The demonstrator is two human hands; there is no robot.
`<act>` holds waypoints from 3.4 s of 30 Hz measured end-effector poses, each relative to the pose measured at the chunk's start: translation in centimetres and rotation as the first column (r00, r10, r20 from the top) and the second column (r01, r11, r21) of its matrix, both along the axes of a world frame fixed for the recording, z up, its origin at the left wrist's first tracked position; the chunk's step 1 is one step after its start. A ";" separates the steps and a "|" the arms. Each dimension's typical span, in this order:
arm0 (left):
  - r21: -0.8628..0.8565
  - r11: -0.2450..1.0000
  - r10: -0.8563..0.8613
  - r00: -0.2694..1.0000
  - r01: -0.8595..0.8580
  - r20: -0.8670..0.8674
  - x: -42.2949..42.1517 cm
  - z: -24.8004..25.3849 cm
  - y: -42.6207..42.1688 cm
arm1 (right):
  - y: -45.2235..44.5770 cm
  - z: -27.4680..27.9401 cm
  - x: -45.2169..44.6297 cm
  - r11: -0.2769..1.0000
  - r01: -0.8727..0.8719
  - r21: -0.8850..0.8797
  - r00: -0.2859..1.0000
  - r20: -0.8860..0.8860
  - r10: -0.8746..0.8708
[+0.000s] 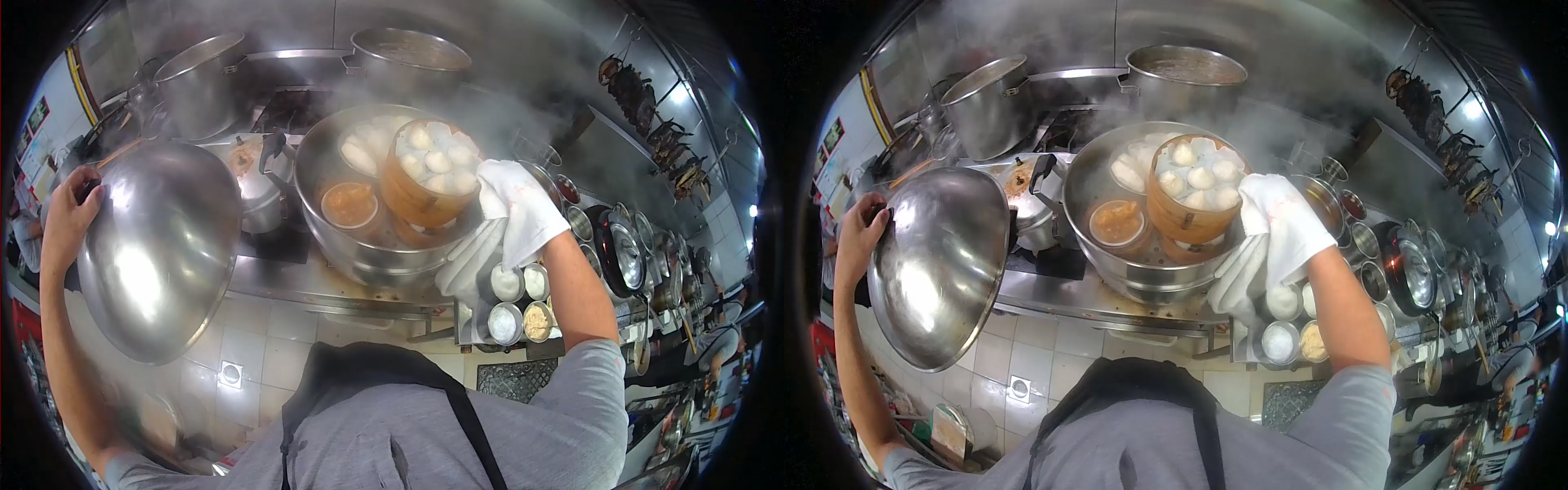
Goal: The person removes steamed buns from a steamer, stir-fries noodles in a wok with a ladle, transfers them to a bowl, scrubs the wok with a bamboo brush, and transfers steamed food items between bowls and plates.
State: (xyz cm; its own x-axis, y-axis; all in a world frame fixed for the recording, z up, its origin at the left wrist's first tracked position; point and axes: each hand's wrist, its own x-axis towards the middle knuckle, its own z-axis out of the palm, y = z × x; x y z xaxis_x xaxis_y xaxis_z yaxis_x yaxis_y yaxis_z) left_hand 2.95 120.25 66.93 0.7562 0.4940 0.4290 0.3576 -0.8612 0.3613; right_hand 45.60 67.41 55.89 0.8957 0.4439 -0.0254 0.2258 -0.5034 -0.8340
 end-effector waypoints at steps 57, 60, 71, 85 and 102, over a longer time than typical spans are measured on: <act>0.065 0.996 0.056 0.995 -0.061 0.078 1.0 1.9 -10.6 | -0.2 -2.5 3.9 0.703 -0.015 -0.711 0.472 0.615 0.632; 0.072 0.997 -0.028 0.995 0.022 0.094 5.4 4.4 -12.5 | -1.1 -3.2 4.2 0.780 -0.108 -0.616 0.492 0.649 0.581; 0.173 0.913 -0.387 0.918 0.369 0.087 24.0 10.4 -19.2 | -10.5 3.2 -12.9 0.979 -0.174 -0.104 0.379 0.911 0.164; 0.192 0.880 -0.434 0.899 0.435 -0.049 36.1 0.7 -25.4 | -15.4 -4.6 -25.2 0.841 0.134 0.525 0.902 0.287 -0.322; 0.121 0.864 -0.467 0.867 0.489 -0.173 38.5 -1.8 -25.6 | -13.0 0.2 -27.4 0.695 0.045 0.717 0.998 0.003 -0.068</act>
